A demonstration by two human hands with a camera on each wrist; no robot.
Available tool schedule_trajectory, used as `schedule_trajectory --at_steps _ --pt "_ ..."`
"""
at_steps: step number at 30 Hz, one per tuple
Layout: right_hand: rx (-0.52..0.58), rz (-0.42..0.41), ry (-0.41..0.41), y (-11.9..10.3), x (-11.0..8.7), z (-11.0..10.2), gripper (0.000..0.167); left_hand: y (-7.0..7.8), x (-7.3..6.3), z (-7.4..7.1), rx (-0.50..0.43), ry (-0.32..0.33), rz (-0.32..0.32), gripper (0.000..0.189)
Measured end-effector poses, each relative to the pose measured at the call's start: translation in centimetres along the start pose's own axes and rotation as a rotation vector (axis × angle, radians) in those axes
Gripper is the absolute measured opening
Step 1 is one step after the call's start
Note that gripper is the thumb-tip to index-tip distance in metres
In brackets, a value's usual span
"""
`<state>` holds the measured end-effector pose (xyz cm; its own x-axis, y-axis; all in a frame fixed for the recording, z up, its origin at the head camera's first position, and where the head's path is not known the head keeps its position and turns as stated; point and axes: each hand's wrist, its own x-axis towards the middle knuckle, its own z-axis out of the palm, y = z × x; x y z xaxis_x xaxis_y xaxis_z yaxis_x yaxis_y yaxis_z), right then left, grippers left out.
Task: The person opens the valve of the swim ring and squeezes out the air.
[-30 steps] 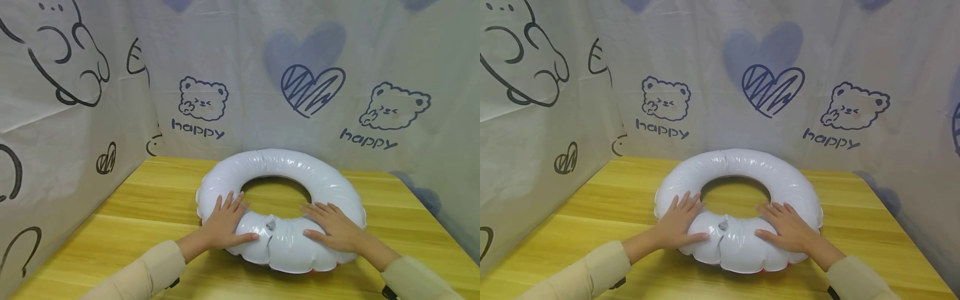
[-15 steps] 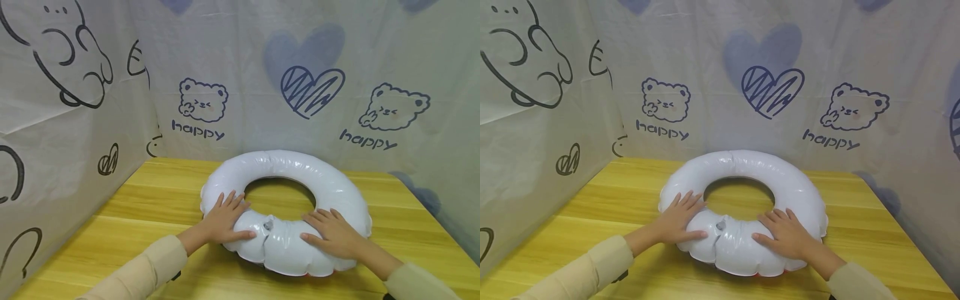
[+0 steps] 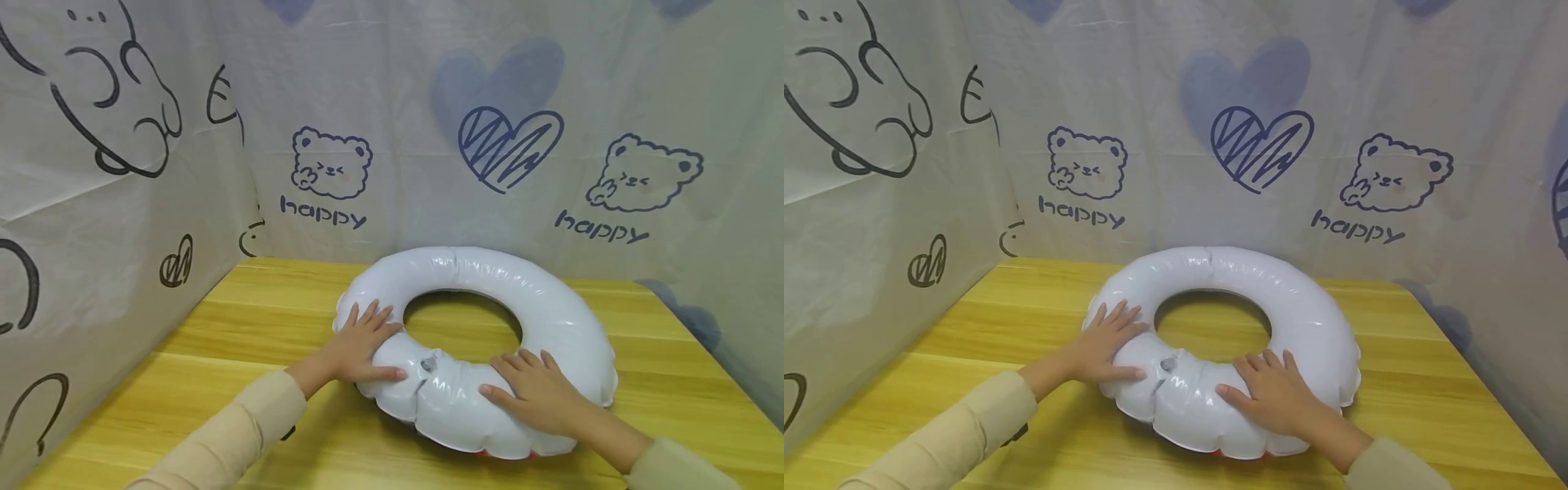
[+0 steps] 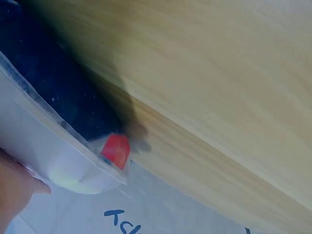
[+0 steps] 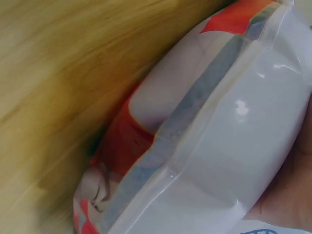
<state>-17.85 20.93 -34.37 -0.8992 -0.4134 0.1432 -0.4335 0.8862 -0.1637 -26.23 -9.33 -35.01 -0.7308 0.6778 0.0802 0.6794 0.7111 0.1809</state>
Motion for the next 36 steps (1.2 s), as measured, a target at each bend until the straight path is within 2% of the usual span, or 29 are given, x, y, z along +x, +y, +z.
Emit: schedule_trajectory --at_steps 3,6,11,14,17,20,25,29,36 --pt "-0.005 -0.007 0.009 -0.3 0.1 -0.2 0.057 0.0 -0.1 -0.2 0.007 0.004 0.003 0.084" --pt "-0.014 -0.058 0.066 -0.5 0.2 -0.4 0.051 0.3 -0.4 -0.3 -0.021 0.001 0.001 0.09" --pt "0.018 -0.236 0.276 -1.2 1.2 -0.7 0.04 1.4 -0.7 -0.3 -0.074 0.029 0.01 0.109" --pt "0.088 -0.336 0.36 -1.9 2.1 -0.9 0.036 2.0 -0.8 -0.1 -0.053 0.063 0.016 0.12" --pt "0.158 -0.401 0.36 -2.8 3.1 -0.9 0.033 2.1 -0.7 0.3 -0.023 0.092 0.015 0.122" --pt "0.179 -0.428 0.318 -3.6 4.1 -0.8 0.032 2.1 -0.8 0.6 -0.006 0.112 0.013 0.117" --pt "0.194 -0.421 0.249 -4.4 5.1 -0.4 0.031 1.8 -1.0 0.9 0.013 0.124 0.009 0.108" --pt "0.222 -0.423 0.242 -4.5 5.6 0.3 0.027 1.7 -1.1 1.0 -0.004 0.119 0.007 0.104" --pt "0.255 -0.417 0.25 -4.7 6.1 1.0 0.02 1.6 -1.3 1.2 -0.015 0.114 0.012 0.115"
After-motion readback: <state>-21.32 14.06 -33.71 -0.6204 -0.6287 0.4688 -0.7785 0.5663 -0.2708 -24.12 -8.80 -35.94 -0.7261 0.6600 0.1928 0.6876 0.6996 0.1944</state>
